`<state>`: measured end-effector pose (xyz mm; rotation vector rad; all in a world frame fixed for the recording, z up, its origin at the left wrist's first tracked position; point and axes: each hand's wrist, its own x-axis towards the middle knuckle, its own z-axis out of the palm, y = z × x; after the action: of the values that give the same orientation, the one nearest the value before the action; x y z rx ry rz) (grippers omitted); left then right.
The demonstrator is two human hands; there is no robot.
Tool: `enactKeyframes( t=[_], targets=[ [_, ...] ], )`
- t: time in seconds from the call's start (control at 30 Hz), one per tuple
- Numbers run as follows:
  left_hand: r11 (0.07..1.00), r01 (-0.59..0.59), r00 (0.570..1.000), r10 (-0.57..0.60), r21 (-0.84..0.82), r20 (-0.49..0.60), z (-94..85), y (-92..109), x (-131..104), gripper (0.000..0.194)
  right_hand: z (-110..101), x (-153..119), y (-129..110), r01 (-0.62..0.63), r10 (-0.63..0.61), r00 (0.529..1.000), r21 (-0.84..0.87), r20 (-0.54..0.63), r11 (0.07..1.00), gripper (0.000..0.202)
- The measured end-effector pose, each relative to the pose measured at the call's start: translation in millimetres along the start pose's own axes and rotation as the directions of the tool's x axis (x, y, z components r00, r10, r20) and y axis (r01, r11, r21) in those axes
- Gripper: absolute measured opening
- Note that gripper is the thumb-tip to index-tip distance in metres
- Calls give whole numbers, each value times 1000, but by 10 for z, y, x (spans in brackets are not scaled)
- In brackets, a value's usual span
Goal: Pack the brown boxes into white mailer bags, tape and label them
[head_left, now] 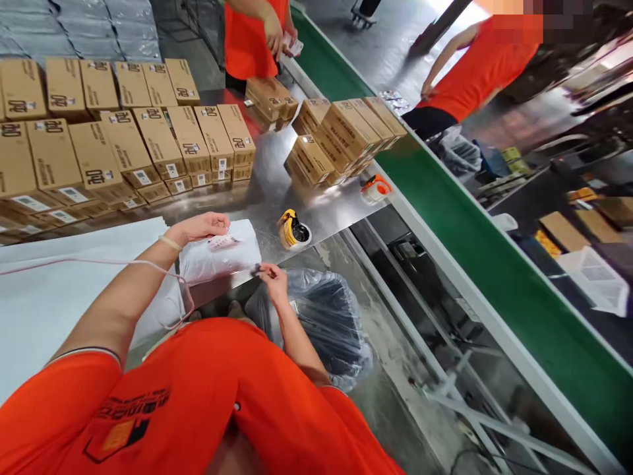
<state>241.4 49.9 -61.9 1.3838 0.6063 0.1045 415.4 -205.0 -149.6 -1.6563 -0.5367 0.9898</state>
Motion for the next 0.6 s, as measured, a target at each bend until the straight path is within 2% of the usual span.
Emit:
enactKeyframes(
  t=[0.07, 0.1, 0.2, 0.27, 0.33, 0.4, 0.5, 0.6],
  targets=[
    [999, 1, 996, 3, -40, 86, 35, 79, 61, 56, -69, 147, -92, 67, -65, 996, 33, -69, 997, 33],
    [998, 6, 993, 1, -58, 118, 66, 100, 89, 58, -81, 220, -140, 83, -81, 996, 58, -37, 995, 38],
    [995, 49, 981, -31, -92, 191, 180, 84, 155, 61, -7, 370, -243, 75, -106, 979, 177, 172, 981, 52],
    [990, 95, 969, -68, -104, 237, 238, 12, 178, 62, 113, 375, -251, 17, -98, 939, 241, 328, 970, 58],
    [985, 131, 963, -101, -110, 249, 261, -93, 180, 61, 253, 304, -207, -64, -53, 905, 258, 421, 964, 55],
    [982, 151, 968, -125, -109, 217, 251, -211, 165, 60, 380, 194, -126, -117, 6, 917, 254, 400, 960, 45],
    [979, 184, 972, -169, -83, 164, 195, -374, 164, 58, 536, 53, 22, -127, 57, 965, 265, 257, 956, 43],
    [982, 189, 977, -190, 16, 94, 123, -478, 286, 54, 676, -1, 156, -156, 132, 986, 304, 98, 940, 45]
  ],
)
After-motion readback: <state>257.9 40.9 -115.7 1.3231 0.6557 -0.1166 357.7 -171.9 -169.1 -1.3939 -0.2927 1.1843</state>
